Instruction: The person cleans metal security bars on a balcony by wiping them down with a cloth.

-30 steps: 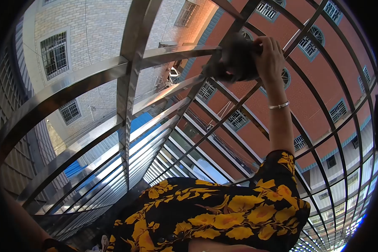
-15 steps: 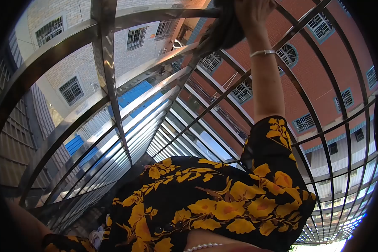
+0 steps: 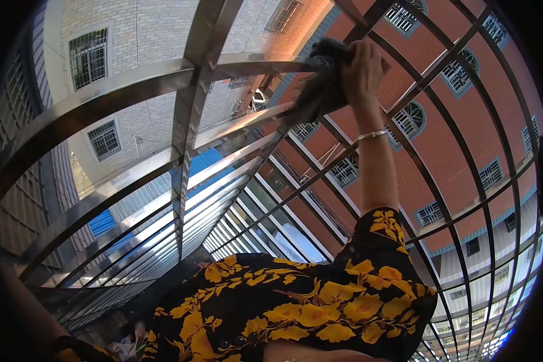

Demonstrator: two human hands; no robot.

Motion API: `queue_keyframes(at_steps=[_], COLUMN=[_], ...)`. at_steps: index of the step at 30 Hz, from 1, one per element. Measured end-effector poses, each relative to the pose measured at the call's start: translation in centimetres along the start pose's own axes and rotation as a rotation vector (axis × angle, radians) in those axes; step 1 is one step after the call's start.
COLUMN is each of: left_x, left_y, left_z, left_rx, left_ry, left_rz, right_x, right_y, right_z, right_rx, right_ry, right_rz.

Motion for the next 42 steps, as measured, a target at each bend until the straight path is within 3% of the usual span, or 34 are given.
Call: queue_keyframes(at_steps=[2, 3, 6, 10, 15, 20, 24, 26, 31, 33, 40, 42], left_x=[-0.1, -0.1, 0.1, -0.2, -0.9, -0.6, -0.7, -0.5, 0.2, 0.6, 0.2, 0.4], left_y=[0.2, 0.1, -0.1, 0.5, 0.8, 1.0, 1.3, 1.5, 1.6, 1.9, 2.8, 3.1], left_z=[0.1, 0.1, 0.4, 0.5, 1.0, 1.7, 2.0, 2.1, 2.2, 2.4, 2.8, 3.0], left_rx=[0.003, -0.002, -0.002, 0.014, 0.012, 0.018, 0.031, 0.043, 0.062, 0.072, 0.082, 0.100], left_ry=[-0.001, 0.002, -0.001, 0.000, -0.001, -0.007, -0.013, -0.013, -0.005, -0.017, -0.004, -0.003], left_rz=[0.000, -0.005, -0.009, 0.004, 0.003, 0.000, 0.001, 0.000, -0.007, -0.005, 0.002, 0.001], right_x=[2.1, 3.7, 3.2, -0.2, -3.4, -6.5, -6.4, -5.2, -6.2, -7.0, -5.6, -6.9], right_y=[1.8, 2.3, 1.4, 1.1, 5.0, 3.7, 0.3, 1.1, -0.7, -2.6, -0.3, -1.4], right_z=[0.7, 1.7, 1.4, -1.2, -0.9, -2.8, -2.0, -2.0, -3.2, -4.7, -2.9, -4.1], right_rx=[-0.083, -0.080, -0.046, -0.092, 0.074, 0.252, 0.026, 0.014, 0.001, -0.026, -0.076, -0.035], right_ry=[0.052, 0.014, -0.053, 0.006, 0.071, 0.216, 0.085, -0.014, -0.055, 0.051, -0.066, -0.065], right_rz=[0.006, 0.114, 0.126, -0.114, -0.203, -0.295, -0.232, -0.015, -0.021, -0.203, 0.009, -0.053])
Point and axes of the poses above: each hand's wrist, its own x-axis towards the middle knuckle, its own y-axis out of the back of the hand, z = x × y, the point moved 6 cm from there along x, towards the middle knuckle, and after that the axes turned 12 degrees about -z, right-handed, at the moved point
